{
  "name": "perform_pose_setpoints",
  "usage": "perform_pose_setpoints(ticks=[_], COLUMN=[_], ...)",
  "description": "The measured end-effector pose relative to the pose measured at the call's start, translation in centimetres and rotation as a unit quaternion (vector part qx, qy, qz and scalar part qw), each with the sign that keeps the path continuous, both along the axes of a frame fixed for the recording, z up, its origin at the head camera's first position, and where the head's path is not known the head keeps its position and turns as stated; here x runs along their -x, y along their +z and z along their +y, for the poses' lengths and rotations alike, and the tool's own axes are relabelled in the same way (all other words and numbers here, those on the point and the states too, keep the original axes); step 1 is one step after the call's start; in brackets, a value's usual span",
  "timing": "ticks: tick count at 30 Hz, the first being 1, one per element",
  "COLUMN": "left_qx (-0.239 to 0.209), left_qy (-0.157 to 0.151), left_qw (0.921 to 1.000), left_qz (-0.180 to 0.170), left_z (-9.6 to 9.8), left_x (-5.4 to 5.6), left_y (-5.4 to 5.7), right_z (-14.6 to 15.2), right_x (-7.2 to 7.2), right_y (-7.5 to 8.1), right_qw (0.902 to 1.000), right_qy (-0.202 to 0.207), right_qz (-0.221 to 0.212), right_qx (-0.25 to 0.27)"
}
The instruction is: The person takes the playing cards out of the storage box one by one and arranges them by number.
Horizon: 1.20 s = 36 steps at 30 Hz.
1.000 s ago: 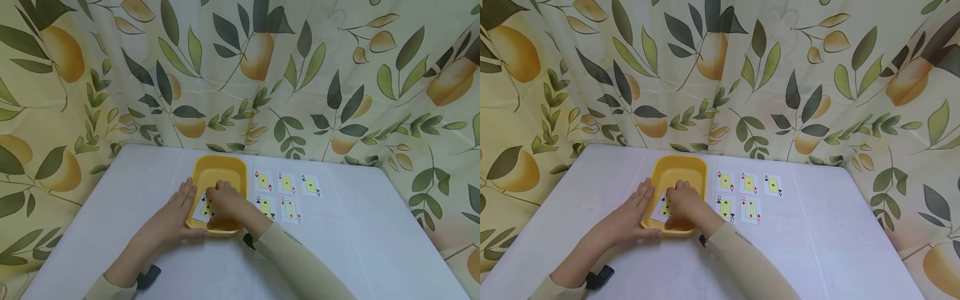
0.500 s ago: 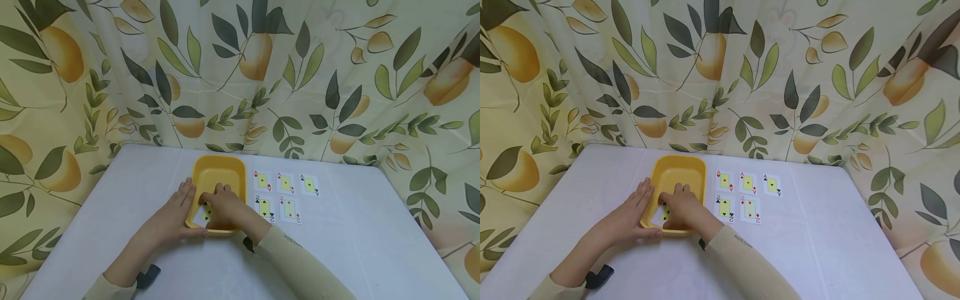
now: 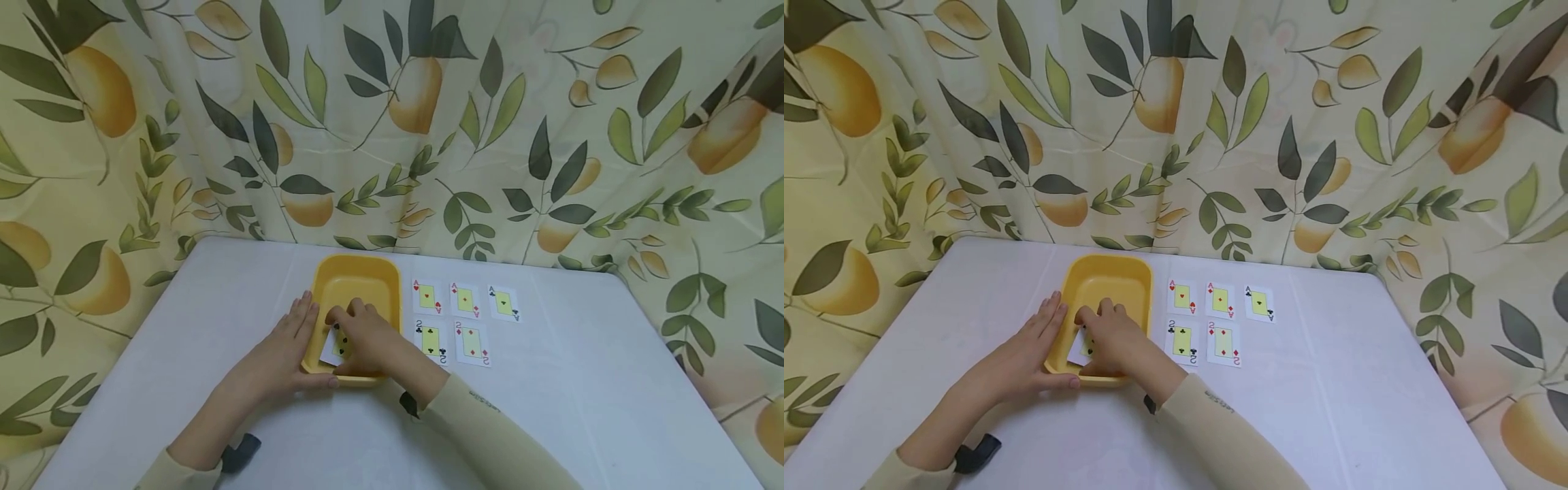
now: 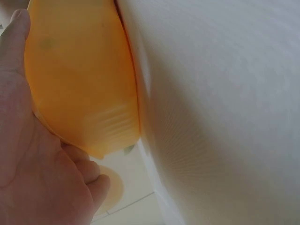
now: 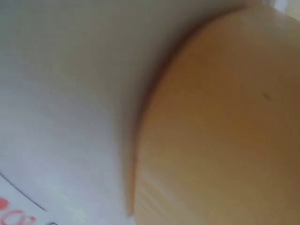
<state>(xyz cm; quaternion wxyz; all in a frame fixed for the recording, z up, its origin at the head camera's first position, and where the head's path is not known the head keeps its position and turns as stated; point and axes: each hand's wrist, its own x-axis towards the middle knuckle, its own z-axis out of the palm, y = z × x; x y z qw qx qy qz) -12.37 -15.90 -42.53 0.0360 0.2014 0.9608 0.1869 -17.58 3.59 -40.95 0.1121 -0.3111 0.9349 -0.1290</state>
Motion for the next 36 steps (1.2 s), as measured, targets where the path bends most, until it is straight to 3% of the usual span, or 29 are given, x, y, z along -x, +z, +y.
perform_pose_setpoints(ticks=[7,19,36], left_qx=[0.004,0.005,0.002], left_qy=[0.003,0.004,0.013], left_qw=[1.0000,0.9999,0.9999], left_qz=[0.002,0.013,0.002], left_z=[0.0,0.1,0.2], left_x=[0.0,0.0,-0.2], left_y=[-0.2,-0.2,-0.1], right_z=[0.7,4.5,10.0], right_x=[0.4,0.0,-2.0], right_y=[0.6,5.6,5.5], right_qw=[0.9998,0.9974,0.9941], right_qy=[-0.015,-0.056,-0.102], right_qz=[0.010,0.022,0.036], right_qx=[0.009,0.040,0.007])
